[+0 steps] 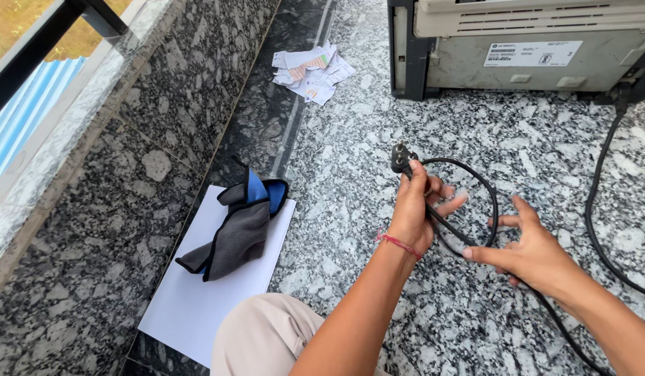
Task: The person wipes the exterior of a printer with a blue cloth, cleaning the top, front, and sides. They then unplug the power cord, coil it, and place it on top of the printer.
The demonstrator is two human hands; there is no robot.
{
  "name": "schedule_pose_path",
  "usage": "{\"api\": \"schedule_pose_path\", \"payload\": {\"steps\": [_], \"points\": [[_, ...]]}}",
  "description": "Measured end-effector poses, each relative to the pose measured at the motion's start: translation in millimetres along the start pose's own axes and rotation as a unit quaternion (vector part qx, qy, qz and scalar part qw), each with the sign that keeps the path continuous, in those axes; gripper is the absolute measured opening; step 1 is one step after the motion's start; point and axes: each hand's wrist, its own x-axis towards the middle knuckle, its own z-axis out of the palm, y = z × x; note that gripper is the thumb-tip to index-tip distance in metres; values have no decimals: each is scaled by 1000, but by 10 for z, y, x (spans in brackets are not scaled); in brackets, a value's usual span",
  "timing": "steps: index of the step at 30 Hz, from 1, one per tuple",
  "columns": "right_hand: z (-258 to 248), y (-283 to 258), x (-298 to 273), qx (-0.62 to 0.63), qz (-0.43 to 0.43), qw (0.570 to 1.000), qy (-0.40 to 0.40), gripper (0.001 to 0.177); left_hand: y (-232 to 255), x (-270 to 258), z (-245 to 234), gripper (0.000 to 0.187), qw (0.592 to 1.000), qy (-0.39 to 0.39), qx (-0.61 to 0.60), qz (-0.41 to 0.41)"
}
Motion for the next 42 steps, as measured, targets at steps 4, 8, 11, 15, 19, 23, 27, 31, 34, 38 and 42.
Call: {"api": "schedule_pose_path", "payload": {"steps": [4, 8, 11, 15, 19, 23, 27, 31, 34, 38, 42], "points": [[26, -91, -120, -20, -61, 998, 24, 100, 8, -5, -5, 56, 994, 48, 99, -7], [-1, -132, -162, -129, -73, 989, 4, 81, 70, -82, 57, 72, 999, -1, 37, -1], [2, -149, -150, -105, -20, 994, -1, 90, 103, -139, 124, 71, 999, -12, 50, 10], [38, -195, -182, -238, -118, 964, 5, 130, 82, -186, 187, 67, 1000, 14, 27, -1], [111, -317, -323, -303, -98, 948, 10, 135, 34, -177, 195, 69, 999, -29, 26, 28], [114, -492, -470, -339, -46, 940, 7, 122, -25, -161, 146, 68, 999, -20, 6, -27], [150, -594, -533, -364, -23, 930, -47, 99, -32, -150, 79, 75, 990, -88, -14, -114], [163, -532, -517, -377, -31, 925, -34, 76, -34, -153, 76, 60, 985, -71, 48, -152], [108, -476, -473, -386, -49, 921, -18, 80, -48, -172, 135, 37, 974, -133, 125, -135], [102, -468, -476, -376, -126, 918, 25, 70, -81, -226, 181, 47, 992, -76, 51, -89], [136, -547, -480, -362, -75, 929, -30, 70, -45, -171, 182, 59, 993, -50, 95, -47]]}}
